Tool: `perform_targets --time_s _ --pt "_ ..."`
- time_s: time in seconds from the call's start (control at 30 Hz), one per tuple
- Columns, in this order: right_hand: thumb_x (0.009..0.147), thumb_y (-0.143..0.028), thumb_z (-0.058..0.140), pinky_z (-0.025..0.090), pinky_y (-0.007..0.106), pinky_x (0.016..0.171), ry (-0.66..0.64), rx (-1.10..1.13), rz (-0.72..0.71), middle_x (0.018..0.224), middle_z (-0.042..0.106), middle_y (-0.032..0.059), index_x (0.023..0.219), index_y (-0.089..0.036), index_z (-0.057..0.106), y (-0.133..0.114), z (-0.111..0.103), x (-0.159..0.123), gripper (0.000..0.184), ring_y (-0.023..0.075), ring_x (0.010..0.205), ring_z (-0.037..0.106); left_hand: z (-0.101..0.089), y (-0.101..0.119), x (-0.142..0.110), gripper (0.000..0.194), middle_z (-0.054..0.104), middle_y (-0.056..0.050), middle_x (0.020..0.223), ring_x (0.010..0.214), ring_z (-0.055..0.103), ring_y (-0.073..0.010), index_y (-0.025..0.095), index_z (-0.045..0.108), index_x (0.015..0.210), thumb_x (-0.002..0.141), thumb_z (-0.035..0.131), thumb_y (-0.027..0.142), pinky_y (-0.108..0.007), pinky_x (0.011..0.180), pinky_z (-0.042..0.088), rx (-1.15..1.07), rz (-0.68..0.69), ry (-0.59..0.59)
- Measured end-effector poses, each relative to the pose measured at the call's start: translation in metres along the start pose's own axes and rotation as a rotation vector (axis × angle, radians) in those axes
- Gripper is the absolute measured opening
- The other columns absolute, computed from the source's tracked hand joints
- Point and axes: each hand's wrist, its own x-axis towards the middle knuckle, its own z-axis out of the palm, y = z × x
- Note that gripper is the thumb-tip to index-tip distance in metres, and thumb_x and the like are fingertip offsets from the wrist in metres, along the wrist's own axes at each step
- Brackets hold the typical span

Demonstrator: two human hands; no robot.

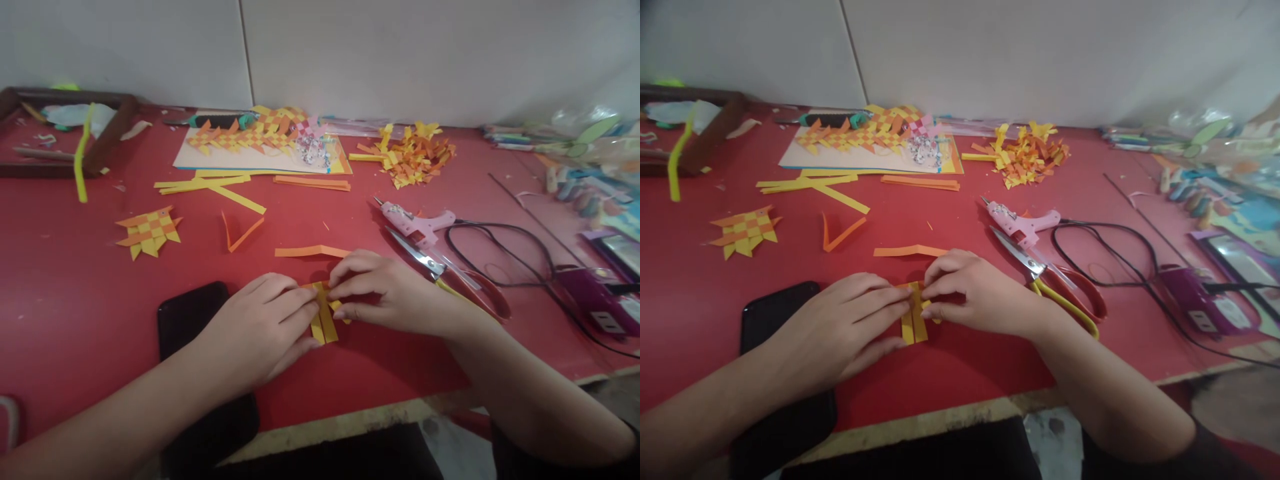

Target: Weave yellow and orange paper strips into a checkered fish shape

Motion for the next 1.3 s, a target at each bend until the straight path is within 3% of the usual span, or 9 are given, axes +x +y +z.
perform_targets --time_s 0.33,0.47,0.57,0.63,0.73,0.83,1.03,1.2,1.3 --pt "0.086 -0.033 0.072 0.046 0.037 0.098 -0.053 -0.024 0.061 0.112 0.065 0.0070 0.103 -0.021 0.070 -0.001 0.001 -0.002 0.020 0.0199 0.108 0.060 -0.002 0.001 0.003 0.032 0.073 -0.014 0.106 0.096 0.065 -0.0283 0.010 0.071 0.104 0.100 0.049 0.033 -0.049 0.092 0.053 -0.028 0.004 0.020" --pt "0.079 -0.041 0.079 0.045 0.039 0.099 -0.060 -0.033 0.083 0.113 0.064 0.0070 0.103 -0.021 0.068 -0.001 0.003 -0.001 0.033 0.0220 0.109 0.058 -0.002 0.001 0.004 0.029 0.073 -0.013 0.105 0.098 0.065 -0.0273 0.011 0.071 0.102 0.100 0.049 0.030 -0.046 0.093 0.053 -0.057 -0.006 0.023" --pt "0.080 -0.033 0.079 0.046 0.038 0.096 -0.060 -0.044 0.098 0.108 0.065 0.0058 0.096 -0.021 0.068 -0.001 0.004 0.001 0.023 0.0213 0.106 0.059 -0.001 0.000 0.006 0.026 0.074 -0.011 0.101 0.095 0.066 -0.0258 0.012 0.071 0.098 0.100 0.048 0.024 -0.046 0.091 0.052 -0.123 -0.064 0.028" --pt "0.083 -0.026 0.076 0.047 0.036 0.094 -0.050 -0.038 0.086 0.105 0.065 0.0053 0.093 -0.020 0.069 0.000 0.005 0.002 0.013 0.0198 0.102 0.060 0.000 -0.001 0.008 0.024 0.073 -0.010 0.098 0.092 0.065 -0.0259 0.013 0.070 0.095 0.099 0.053 0.029 -0.046 0.087 0.051 -0.193 -0.125 0.012" --pt "0.088 -0.025 0.071 0.049 0.034 0.090 -0.021 -0.006 0.036 0.101 0.067 0.0048 0.092 -0.021 0.072 0.004 0.005 0.001 0.006 0.0179 0.099 0.061 0.000 -0.002 0.009 0.027 0.072 -0.009 0.097 0.092 0.064 -0.0276 0.015 0.068 0.093 0.091 0.066 0.042 -0.047 0.085 0.050 -0.288 -0.211 -0.038" --pt "0.091 -0.026 0.067 0.050 0.031 0.087 0.006 0.021 0.009 0.099 0.068 0.0044 0.090 -0.022 0.074 0.005 0.003 0.001 0.009 0.0162 0.096 0.063 0.000 -0.002 0.009 0.026 0.071 -0.008 0.098 0.096 0.063 -0.0287 0.017 0.066 0.092 0.087 0.070 0.042 -0.047 0.087 0.048 -0.310 -0.250 -0.074" --pt "0.095 -0.031 0.061 0.051 0.030 0.083 0.081 0.006 0.063 0.094 0.072 0.0045 0.094 -0.020 0.072 0.001 0.005 0.004 0.015 0.0160 0.091 0.066 0.001 -0.002 0.008 0.014 0.069 -0.007 0.096 0.093 0.062 -0.0260 0.018 0.067 0.095 0.094 0.061 0.030 -0.043 0.083 0.048 -0.307 -0.261 -0.075" --pt "0.093 -0.025 0.059 0.051 0.028 0.077 0.211 -0.066 0.130 0.095 0.074 0.0048 0.103 -0.019 0.067 0.002 0.014 0.004 0.014 0.0157 0.085 0.067 0.003 -0.002 0.009 0.027 0.071 -0.009 0.095 0.083 0.061 -0.0251 0.013 0.060 0.120 0.099 0.049 0.026 -0.042 0.079 0.050 -0.188 -0.244 -0.001" --pt "0.091 -0.024 0.060 0.049 0.025 0.070 0.259 -0.089 0.149 0.086 0.070 0.0027 0.095 -0.019 0.063 0.002 0.018 0.004 0.007 0.0141 0.078 0.065 0.005 -0.002 0.010 0.028 0.071 -0.009 0.091 0.081 0.062 -0.0250 0.012 0.059 0.122 0.100 0.046 0.024 -0.042 0.078 0.052 -0.133 -0.225 0.030"
